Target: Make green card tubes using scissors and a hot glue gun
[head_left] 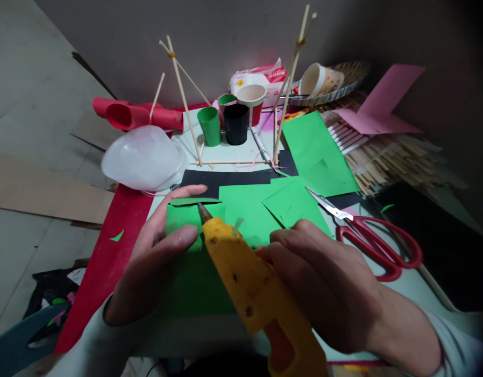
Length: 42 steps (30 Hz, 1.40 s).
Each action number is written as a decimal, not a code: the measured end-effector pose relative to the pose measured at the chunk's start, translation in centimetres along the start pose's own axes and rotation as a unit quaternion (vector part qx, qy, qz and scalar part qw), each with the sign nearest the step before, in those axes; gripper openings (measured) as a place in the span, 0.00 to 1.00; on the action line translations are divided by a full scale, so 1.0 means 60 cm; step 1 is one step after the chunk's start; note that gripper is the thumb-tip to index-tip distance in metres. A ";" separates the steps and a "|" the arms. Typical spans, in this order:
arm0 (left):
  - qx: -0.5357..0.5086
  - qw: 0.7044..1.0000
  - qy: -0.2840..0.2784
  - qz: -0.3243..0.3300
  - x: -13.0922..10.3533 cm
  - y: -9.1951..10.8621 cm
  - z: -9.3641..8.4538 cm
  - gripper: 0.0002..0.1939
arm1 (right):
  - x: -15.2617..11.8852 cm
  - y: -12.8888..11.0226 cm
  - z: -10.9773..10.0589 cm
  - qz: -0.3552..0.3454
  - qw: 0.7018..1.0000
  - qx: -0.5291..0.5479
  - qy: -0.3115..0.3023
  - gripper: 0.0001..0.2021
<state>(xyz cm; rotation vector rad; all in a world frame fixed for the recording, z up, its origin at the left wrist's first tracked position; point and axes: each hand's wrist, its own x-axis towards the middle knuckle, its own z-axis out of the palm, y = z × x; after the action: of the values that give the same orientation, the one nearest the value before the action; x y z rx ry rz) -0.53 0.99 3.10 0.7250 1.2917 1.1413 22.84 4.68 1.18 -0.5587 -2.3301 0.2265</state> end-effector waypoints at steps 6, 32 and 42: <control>-0.004 0.999 0.041 0.022 -0.002 -0.002 0.019 0.31 | -0.005 0.000 0.002 0.013 1.000 -0.009 0.000 0.13; -0.010 0.998 0.059 -0.022 -0.015 0.016 0.029 0.33 | -0.005 0.002 0.001 0.002 0.999 -0.038 0.005 0.10; -0.009 0.999 0.041 -0.011 -0.015 0.018 0.025 0.32 | -0.006 0.000 0.005 0.018 0.999 -0.050 -0.001 0.08</control>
<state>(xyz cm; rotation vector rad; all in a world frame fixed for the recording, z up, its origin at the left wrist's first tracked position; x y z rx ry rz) 0.73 0.78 4.67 0.6555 1.3537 1.1737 22.88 4.54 0.76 -0.6513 -2.3452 0.1281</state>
